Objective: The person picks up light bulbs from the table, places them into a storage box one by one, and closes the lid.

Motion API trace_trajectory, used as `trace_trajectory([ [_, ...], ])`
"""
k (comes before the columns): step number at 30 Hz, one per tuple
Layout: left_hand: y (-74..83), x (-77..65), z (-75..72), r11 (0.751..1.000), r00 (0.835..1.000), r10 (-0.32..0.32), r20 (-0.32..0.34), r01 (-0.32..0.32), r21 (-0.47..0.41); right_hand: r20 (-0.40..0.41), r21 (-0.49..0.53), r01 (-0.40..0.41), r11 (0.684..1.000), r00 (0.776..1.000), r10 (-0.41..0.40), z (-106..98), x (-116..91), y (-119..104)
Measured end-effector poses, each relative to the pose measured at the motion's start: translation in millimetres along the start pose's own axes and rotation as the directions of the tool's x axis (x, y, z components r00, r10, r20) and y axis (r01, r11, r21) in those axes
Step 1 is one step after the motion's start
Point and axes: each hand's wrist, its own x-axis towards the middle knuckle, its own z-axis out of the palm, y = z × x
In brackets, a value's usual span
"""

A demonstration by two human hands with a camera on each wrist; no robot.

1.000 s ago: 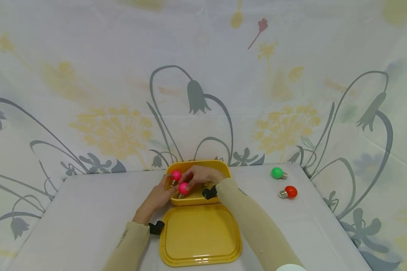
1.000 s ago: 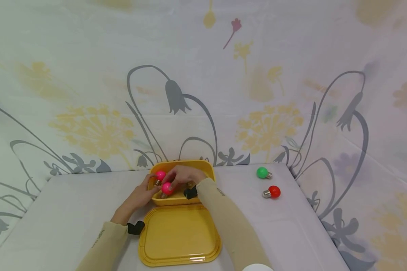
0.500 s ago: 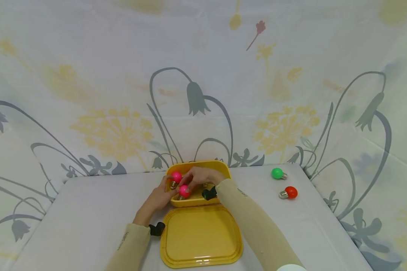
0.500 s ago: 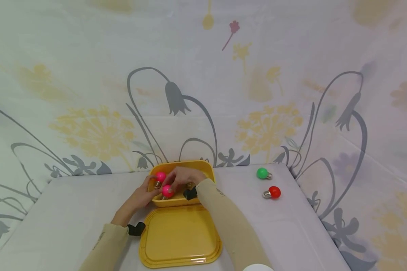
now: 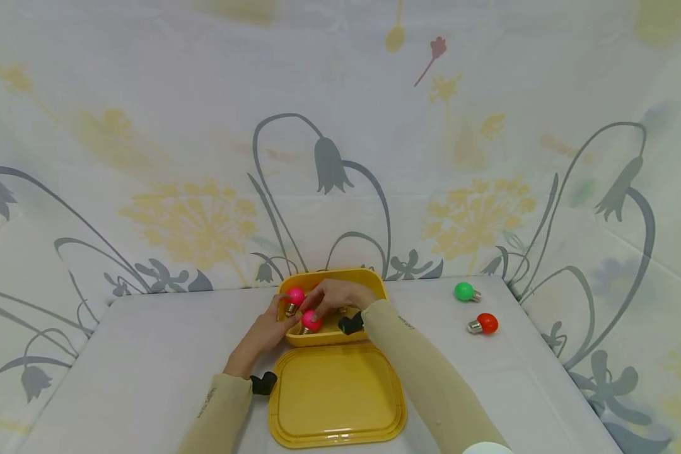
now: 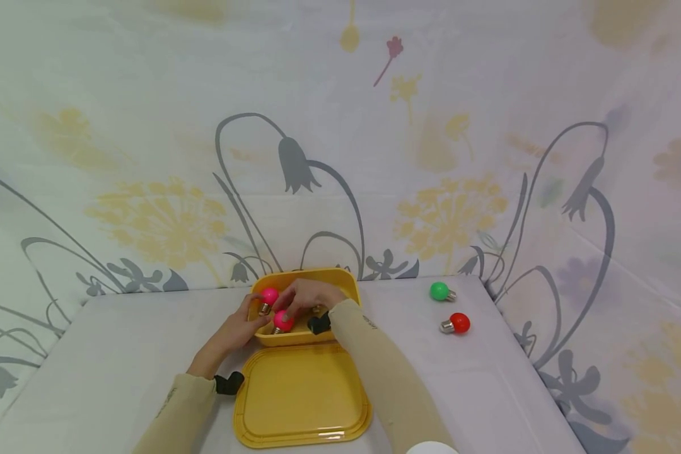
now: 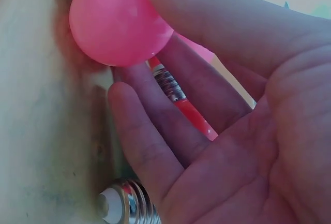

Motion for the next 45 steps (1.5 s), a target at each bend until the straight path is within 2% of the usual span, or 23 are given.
trace_trajectory([
  [13,-2.4,-2.1,-3.3,1.000,1.000,-0.010,0.000,0.010,-0.006,-0.030,0.000,0.037,0.999,0.999,-0.037,-6,-4,-12],
  [21,1.5,-2.7,-3.3,1.000,1.000,-0.027,0.016,0.028,-0.015,-0.046,-0.001,0.036,0.999,0.998,-0.036,-8,-7,-10],
  [25,2.8,-2.1,-3.8,1.000,0.999,-0.029,0.019,0.029,-0.007,-0.057,-0.025,0.058,0.998,0.997,-0.060,-10,-9,-8],
  [28,3.8,-1.6,-4.0,1.000,0.999,-0.030,0.022,0.030,-0.002,-0.060,-0.005,0.084,0.996,0.995,-0.085,-13,-12,-8],
  [32,4.4,-1.0,-3.9,1.000,0.999,-0.031,0.024,0.031,-0.001,-0.085,0.028,0.104,0.994,0.991,-0.101,-19,-19,-6],
  [39,5.1,-0.7,-3.9,0.999,0.999,-0.037,0.026,0.036,0.003,-0.149,0.024,0.105,0.994,0.984,-0.100,-34,-37,0],
  [45,5.2,-0.4,-4.7,1.000,0.999,-0.025,0.026,0.024,0.012,-0.208,0.108,0.131,0.986,0.972,-0.106,-45,-55,13],
])
